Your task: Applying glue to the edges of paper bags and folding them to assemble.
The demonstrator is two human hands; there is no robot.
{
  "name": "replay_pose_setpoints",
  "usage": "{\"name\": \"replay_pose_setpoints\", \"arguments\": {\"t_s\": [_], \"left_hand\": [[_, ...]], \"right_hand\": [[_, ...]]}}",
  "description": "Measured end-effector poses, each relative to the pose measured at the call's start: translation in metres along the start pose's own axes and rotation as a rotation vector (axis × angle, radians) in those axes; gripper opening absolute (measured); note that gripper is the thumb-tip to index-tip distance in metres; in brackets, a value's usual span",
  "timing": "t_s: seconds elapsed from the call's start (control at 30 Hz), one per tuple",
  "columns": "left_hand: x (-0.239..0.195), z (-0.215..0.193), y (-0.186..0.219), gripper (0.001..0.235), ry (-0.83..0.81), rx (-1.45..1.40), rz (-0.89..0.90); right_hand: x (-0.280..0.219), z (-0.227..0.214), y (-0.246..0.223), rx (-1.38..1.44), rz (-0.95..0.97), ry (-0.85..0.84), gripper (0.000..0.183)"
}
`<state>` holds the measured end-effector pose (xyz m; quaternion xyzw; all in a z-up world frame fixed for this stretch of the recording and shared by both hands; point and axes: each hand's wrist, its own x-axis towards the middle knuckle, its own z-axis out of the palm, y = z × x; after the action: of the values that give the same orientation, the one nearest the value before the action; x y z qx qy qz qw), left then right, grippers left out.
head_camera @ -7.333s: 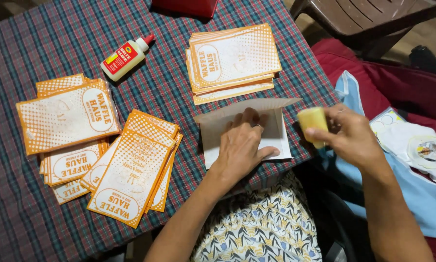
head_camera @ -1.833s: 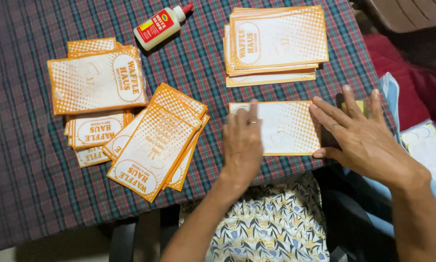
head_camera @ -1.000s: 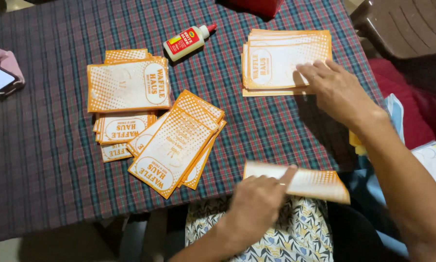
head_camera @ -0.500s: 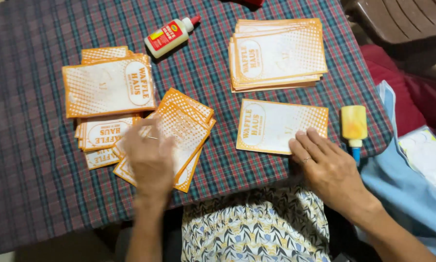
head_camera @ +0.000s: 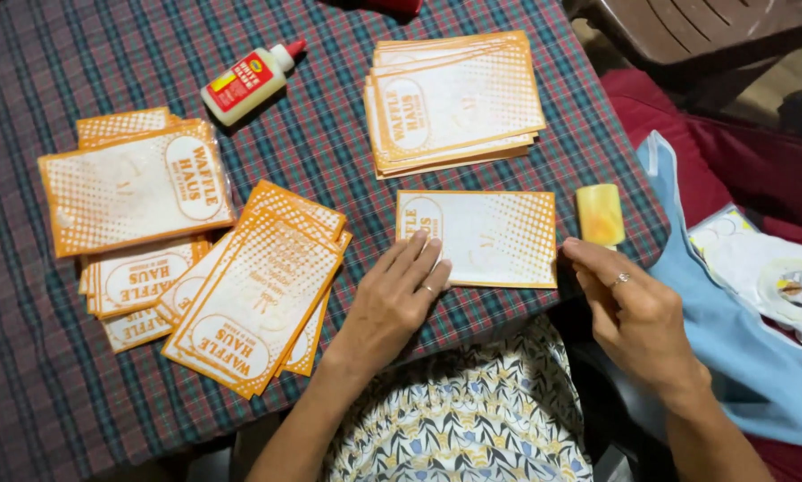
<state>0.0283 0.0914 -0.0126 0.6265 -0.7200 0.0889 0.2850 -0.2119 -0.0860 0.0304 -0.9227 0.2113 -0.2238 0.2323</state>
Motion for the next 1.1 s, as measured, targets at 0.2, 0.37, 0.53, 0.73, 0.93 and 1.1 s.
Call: {"name": "replay_pose_setpoints", "arguments": {"t_s": [0.2, 0.37, 0.53, 0.73, 0.93, 1.1], "left_hand": [[0.014, 0.002, -0.006, 0.012, 0.101, -0.205, -0.223], [0.026, -0.005, -0.025, 0.013, -0.070, -0.199, -0.418], [0.041, -0.015, -0.020, 0.014, -0.087, -0.235, -0.437], [0.041, 0.027, 0.053, 0.008, 0.609, -0.116, 0.178], [0.039, 0.055, 0.043, 0.026, -0.111, -0.263, -0.235], [0.037, 0.050, 0.046, 0.012, -0.216, 0.179, -0.295]], "right_hand": [[0.004, 0.001, -0.014, 0.050, -0.025, 0.202, 0.029], [0.008, 0.007, -0.003, 0.058, -0.188, 0.066, 0.048], [0.010, 0.035, 0.022, -0.105, -0.220, -0.250, 0.091], [0.004, 0.050, 0.045, -0.162, -0.274, -0.051, 0.018], [0.011, 0.025, 0.030, -0.074, -0.141, -0.196, 0.085], [0.027, -0.006, 0.038, -0.370, 0.034, 0.188, 0.045]]}}
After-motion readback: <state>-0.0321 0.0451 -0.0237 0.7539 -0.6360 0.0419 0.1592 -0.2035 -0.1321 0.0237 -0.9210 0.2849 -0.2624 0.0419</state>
